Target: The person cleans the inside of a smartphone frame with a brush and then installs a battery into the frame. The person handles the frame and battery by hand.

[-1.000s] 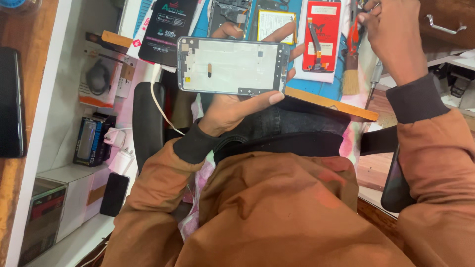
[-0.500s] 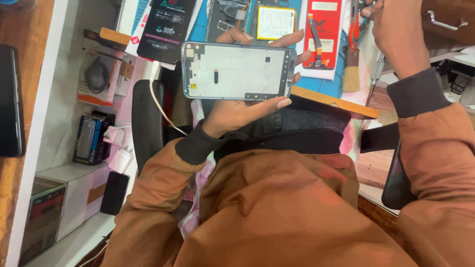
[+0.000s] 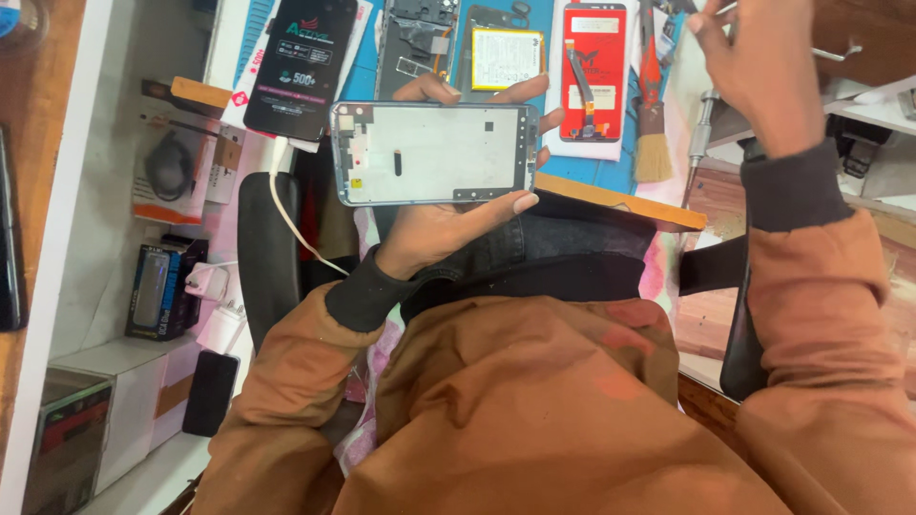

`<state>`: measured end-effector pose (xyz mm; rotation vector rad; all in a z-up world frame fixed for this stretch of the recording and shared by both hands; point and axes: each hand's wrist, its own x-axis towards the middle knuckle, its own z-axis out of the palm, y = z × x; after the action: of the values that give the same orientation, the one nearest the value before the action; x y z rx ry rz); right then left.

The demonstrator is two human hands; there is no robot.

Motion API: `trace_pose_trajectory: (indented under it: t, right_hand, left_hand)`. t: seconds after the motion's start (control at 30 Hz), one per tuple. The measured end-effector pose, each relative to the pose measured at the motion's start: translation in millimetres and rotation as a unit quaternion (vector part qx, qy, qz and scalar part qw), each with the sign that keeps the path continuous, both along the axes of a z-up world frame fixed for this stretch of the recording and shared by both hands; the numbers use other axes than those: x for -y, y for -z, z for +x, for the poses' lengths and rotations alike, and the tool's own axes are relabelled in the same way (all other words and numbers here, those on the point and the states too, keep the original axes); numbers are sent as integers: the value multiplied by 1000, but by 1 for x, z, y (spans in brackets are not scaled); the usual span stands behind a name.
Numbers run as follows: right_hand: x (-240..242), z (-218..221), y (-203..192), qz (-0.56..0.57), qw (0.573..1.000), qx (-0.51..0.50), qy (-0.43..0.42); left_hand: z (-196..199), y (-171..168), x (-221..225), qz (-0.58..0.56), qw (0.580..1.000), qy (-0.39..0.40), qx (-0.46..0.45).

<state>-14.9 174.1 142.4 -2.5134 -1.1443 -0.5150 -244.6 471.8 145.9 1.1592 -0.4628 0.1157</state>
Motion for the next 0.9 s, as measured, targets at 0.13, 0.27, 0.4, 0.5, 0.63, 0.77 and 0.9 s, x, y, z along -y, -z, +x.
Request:
trace_pose_trajectory:
  t: [0.13,0.27,0.4,0.5,0.63,0.77,0.9]
  right_hand:
    - [-25,-36,-39,202,937,-276,67]
    - [-60,-93,-68,283,886,-366,-29]
    - [-83,-143,-82,271,894,-342,-102]
    - [-92,-163,-89,237,930,-253,-124]
    - [-96,-168,-97,190,957,-189,-112]
    - [-95,-169,-93,164,964,-171,-124]
    - [-91,-165,-85,163,962,-165,-144]
  left_hand:
    - [2,4,1,48,998,-20,18]
    - [3,9,3,42,999,-19,7]
    - [4,14,5,68,997,-34,8]
    - [3,16,2,118,989,-87,28]
    - [2,16,-6,202,970,-125,51]
    - [2,17,-6,205,971,-117,46]
    - [2,16,-6,219,968,-117,37]
